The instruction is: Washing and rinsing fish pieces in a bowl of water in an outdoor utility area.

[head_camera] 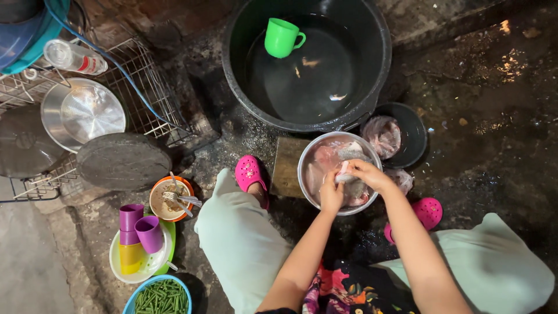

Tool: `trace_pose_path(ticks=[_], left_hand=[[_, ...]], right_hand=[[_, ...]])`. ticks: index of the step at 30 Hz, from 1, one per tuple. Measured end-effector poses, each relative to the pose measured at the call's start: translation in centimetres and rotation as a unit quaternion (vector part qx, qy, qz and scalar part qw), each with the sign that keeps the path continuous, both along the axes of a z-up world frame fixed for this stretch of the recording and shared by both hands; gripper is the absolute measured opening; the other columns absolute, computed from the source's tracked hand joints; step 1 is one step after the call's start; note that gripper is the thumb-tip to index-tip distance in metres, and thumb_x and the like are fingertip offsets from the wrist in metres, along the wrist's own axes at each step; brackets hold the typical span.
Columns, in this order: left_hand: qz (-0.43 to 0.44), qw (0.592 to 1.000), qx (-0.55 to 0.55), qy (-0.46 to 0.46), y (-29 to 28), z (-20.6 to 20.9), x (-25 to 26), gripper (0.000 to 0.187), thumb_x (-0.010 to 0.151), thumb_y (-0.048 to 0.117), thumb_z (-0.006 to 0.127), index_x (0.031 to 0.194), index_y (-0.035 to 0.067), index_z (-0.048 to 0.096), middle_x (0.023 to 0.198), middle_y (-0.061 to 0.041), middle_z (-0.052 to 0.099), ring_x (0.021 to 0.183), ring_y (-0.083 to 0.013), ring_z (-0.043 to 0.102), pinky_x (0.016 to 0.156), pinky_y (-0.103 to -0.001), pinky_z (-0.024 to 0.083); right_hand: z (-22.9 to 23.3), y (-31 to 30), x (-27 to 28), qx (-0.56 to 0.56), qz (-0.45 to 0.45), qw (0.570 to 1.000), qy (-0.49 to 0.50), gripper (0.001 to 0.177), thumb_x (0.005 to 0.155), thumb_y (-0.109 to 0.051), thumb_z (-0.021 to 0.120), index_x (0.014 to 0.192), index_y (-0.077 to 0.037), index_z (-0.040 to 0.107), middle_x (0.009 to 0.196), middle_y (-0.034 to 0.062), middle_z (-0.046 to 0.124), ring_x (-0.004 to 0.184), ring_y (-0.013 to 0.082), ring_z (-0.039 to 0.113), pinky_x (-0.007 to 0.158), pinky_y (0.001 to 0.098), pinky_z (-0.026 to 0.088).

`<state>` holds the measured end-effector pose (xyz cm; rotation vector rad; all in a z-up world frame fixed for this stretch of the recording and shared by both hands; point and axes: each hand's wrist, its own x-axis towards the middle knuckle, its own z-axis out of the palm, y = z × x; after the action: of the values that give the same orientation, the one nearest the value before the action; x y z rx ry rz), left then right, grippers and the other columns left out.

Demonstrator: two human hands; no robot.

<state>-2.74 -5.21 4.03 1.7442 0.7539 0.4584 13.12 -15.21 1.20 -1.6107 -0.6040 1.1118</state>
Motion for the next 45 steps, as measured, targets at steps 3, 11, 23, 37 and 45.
trace_pose_path(ticks=[3,11,23,37,45], left_hand=[[-0.009,0.996,0.061,-0.071,0.2,1.2,0.0,0.041,0.083,-0.003,0.067,0.122,0.010,0.064,0.124,-0.022,0.066,0.114,-0.0425,0.063,0.099,-0.047,0.050],[-0.017,0.998,0.048,-0.032,0.2,0.8,0.1,0.035,0.084,-0.001,0.069,0.117,0.012,0.068,0.116,-0.020,0.069,0.110,-0.0421,0.065,0.095,-0.047,0.051],[-0.055,0.995,0.077,0.040,1.2,-0.6,0.9,0.026,0.092,0.018,0.066,0.117,0.011,0.067,0.119,-0.020,0.069,0.111,-0.0417,0.064,0.096,-0.049,0.050],[0.007,0.979,0.021,0.204,1.8,-2.5,2.5,0.036,0.105,0.042,0.049,0.109,0.015,0.072,0.096,-0.020,0.072,0.091,-0.0431,0.068,0.082,-0.054,0.052],[0.107,0.963,0.212,0.125,5.3,-2.6,3.8,0.059,0.076,0.016,0.075,0.128,-0.004,0.058,0.105,-0.030,0.066,0.093,-0.0466,0.065,0.080,-0.051,0.053]], right_hand=[[0.3,-0.8,0.1,0.002,-0.050,0.994,0.100,0.027,0.095,-0.019,0.067,0.118,-0.004,0.071,0.118,0.0034,0.069,0.112,0.0140,0.060,0.101,0.0298,0.045],[-0.6,-1.6,0.0,0.042,-0.084,0.995,0.044,0.017,0.095,-0.016,0.068,0.101,-0.001,0.065,0.122,0.0040,0.068,0.112,0.0151,0.059,0.101,0.0309,0.045],[2.9,0.8,-2.6,-0.154,-0.095,0.871,-0.456,0.016,0.100,-0.020,0.055,0.105,-0.005,0.053,0.092,0.0273,0.068,0.084,0.0495,0.066,0.072,0.0585,0.052],[0.9,1.4,-3.3,-0.021,-0.278,0.938,-0.203,0.011,0.104,-0.015,0.055,0.104,-0.004,0.052,0.087,0.0106,0.073,0.076,0.0209,0.075,0.062,0.0355,0.063],[-5.4,-8.6,5.0,-0.266,-0.363,0.802,-0.393,0.040,0.117,-0.033,0.062,0.096,0.000,0.071,0.079,0.0169,0.068,0.064,0.0279,0.061,0.066,0.0394,0.051]])
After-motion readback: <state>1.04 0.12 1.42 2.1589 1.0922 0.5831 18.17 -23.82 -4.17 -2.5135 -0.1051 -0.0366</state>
